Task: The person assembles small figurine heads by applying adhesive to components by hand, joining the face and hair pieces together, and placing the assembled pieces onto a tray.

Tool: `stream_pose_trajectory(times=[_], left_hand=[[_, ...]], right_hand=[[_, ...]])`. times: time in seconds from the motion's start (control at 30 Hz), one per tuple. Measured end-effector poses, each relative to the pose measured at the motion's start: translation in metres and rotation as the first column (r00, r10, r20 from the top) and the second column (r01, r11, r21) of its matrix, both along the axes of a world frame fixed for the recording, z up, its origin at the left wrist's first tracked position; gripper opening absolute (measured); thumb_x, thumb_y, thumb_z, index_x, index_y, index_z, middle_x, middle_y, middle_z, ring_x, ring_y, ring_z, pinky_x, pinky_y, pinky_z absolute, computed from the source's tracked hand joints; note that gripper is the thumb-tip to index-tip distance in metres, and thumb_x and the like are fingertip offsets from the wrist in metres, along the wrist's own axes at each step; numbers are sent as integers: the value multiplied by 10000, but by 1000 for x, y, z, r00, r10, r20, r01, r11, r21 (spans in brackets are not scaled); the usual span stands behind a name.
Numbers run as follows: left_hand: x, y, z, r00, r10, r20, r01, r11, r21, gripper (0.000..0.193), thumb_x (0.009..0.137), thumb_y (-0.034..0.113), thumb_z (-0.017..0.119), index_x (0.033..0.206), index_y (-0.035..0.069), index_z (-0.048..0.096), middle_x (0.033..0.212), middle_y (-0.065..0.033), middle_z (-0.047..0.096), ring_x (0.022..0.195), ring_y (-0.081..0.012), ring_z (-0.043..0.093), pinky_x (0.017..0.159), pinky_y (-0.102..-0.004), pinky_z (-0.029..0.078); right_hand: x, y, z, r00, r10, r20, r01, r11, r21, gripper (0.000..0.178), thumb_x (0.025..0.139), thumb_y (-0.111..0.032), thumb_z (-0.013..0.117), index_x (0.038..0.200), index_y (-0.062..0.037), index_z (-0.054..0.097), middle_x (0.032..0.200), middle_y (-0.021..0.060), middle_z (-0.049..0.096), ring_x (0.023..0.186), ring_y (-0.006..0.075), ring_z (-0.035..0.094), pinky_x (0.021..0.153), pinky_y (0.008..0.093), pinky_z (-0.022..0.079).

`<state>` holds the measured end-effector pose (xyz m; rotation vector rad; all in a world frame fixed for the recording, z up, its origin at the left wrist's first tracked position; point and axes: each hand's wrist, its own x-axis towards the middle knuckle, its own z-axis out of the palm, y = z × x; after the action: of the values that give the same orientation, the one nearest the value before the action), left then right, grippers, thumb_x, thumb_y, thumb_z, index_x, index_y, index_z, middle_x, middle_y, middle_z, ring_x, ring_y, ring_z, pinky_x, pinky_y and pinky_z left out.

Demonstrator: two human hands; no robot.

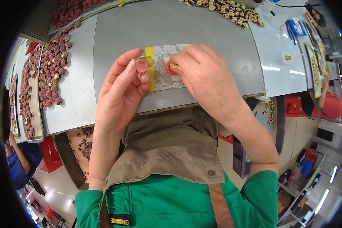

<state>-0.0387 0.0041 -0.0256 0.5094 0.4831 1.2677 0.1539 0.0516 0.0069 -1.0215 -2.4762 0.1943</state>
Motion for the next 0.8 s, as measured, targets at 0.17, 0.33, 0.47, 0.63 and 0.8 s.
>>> stream_pose_trajectory(times=[0.17,0.33,0.47,0.63,0.8], left_hand=[[7,0,9,991,43,-127,-50,997,-52,343,949,151,506,1260,9,484,1039,-21,573,901,-101,554,833,-236,454],[6,-2,8,987,69,-143,-78,995,-63,361,943,148,516,1266,-8,479,1053,-27,572,899,-96,554,831,-231,453],[7,1,6,990,40,-138,-43,999,-15,356,942,150,520,1258,-10,486,1049,-34,580,936,-109,572,820,-227,454],[12,0,10,978,53,-201,-61,998,-33,339,942,142,521,1243,-11,497,1047,-36,593,926,-111,581,800,-229,462],[14,-1,15,965,29,-260,-49,996,-70,293,942,145,527,1193,-8,535,1032,-39,608,924,-117,589,793,-232,468]], right_hand=[[0,0,1,999,34,-5,-34,999,-10,225,707,12,649,927,-25,619,888,99,586,845,276,564,725,370,468],[5,3,4,997,69,44,-68,997,-26,234,704,28,642,930,-24,617,884,93,580,834,274,562,718,359,476],[4,5,-3,999,42,16,-42,998,45,224,701,18,653,918,-23,620,880,91,582,824,269,563,714,356,478],[11,9,-2,987,163,-7,-163,986,23,217,735,10,634,950,-11,617,900,97,580,820,261,566,720,333,479],[13,1,-1,957,-33,-288,-73,933,-351,161,820,-22,602,980,-8,612,939,76,586,850,190,574,757,273,467]])
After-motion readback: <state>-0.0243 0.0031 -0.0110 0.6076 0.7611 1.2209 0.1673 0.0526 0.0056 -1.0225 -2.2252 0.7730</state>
